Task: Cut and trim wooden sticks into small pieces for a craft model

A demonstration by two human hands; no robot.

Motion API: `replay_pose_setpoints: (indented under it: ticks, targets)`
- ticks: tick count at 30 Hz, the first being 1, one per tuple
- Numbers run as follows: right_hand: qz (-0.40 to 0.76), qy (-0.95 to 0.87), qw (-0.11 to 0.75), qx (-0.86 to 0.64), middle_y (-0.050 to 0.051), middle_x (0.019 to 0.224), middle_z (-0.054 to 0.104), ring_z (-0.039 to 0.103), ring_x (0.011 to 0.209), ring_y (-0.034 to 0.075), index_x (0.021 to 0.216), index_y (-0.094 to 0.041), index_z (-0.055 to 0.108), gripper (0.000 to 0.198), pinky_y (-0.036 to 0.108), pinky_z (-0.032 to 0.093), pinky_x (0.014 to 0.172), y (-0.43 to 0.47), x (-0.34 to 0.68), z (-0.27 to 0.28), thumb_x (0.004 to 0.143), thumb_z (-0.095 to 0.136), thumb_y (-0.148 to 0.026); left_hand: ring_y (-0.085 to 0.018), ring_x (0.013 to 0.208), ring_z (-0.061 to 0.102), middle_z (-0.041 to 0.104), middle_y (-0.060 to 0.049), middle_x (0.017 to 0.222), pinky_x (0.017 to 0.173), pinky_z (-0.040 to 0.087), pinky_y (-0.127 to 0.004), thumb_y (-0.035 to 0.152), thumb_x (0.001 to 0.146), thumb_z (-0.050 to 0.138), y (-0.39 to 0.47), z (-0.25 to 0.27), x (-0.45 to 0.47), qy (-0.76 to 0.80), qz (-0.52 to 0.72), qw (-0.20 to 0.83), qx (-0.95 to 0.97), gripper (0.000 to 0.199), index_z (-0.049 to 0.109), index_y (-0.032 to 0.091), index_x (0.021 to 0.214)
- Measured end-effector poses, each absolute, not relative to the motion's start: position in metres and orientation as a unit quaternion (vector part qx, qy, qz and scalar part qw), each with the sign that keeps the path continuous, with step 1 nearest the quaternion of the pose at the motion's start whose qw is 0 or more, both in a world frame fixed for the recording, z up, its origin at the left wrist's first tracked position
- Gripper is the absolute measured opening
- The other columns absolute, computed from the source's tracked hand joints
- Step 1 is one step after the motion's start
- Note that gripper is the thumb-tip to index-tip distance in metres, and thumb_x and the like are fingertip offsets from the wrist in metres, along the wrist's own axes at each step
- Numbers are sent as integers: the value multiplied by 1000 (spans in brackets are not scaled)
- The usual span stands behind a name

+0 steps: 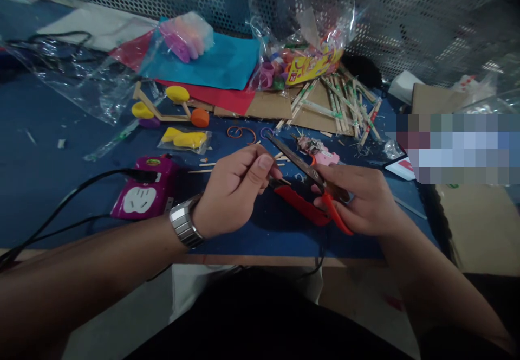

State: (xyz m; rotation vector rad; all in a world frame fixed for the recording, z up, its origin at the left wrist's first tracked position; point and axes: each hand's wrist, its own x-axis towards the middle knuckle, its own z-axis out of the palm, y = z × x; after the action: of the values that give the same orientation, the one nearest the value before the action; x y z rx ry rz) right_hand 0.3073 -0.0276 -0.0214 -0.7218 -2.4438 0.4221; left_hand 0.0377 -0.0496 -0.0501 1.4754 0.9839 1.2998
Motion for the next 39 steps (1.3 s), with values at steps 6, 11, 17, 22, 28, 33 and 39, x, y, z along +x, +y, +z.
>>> replay_pose_setpoints:
  ticks: [6, 11, 17, 22, 28, 33, 39]
  targets:
    - [182, -897, 267, -301, 3, 92, 78, 72, 72, 24, 155, -37, 59, 60, 42, 61, 67, -28, 309, -21, 99, 78, -33, -8, 56, 55, 71, -2, 76, 52, 46, -22, 52, 115, 53, -50, -51, 38, 393, 531, 461, 593, 45, 69, 19, 88]
    - [186, -905, 263, -277, 4, 92, 78, 71, 73, 23, 158, -34, 57, 62, 41, 60, 66, -27, 309, -21, 99, 76, -29, -8, 58, 55, 73, -3, 79, 54, 48, -24, 52, 115, 54, -50, -50, 39, 395, 530, 454, 598, 45, 68, 19, 87]
    - [183, -909, 251, -279, 1, 81, 76, 69, 65, 21, 153, -29, 62, 53, 37, 56, 60, -28, 310, -21, 101, 75, -27, -10, 54, 51, 58, 1, 65, 52, 43, -26, 53, 114, 54, -49, -50, 38, 382, 530, 467, 596, 47, 68, 20, 84]
    - [149, -869, 254, -398, 1, 86, 79, 73, 68, 20, 136, -26, 71, 38, 34, 57, 65, -26, 308, -25, 101, 76, -39, -8, 53, 43, 47, 5, 63, 49, 38, -22, 49, 116, 52, -46, -54, 40, 357, 552, 474, 586, 38, 66, 20, 94]
    - [121, -795, 252, -538, -4, 72, 68, 61, 58, 16, 129, -25, 70, 36, 29, 47, 58, -12, 312, -33, 97, 75, -40, -8, 56, 42, 49, 7, 71, 50, 40, -20, 38, 116, 53, -43, -57, 42, 333, 525, 504, 600, 23, 62, 20, 127]
    - [76, -793, 236, -556, 1, 85, 76, 66, 66, 18, 128, -27, 77, 40, 33, 51, 65, 1, 324, -35, 89, 77, -35, -9, 55, 43, 45, 8, 69, 50, 38, -21, 32, 116, 50, -44, -56, 42, 334, 511, 520, 598, 23, 60, 20, 133]
    - [39, -786, 228, -574, 7, 107, 85, 77, 84, 27, 135, -26, 79, 45, 43, 60, 81, 18, 341, -36, 90, 74, -33, -9, 55, 44, 46, 7, 68, 50, 37, -22, 33, 115, 50, -44, -55, 41, 336, 504, 516, 606, 20, 62, 20, 125]
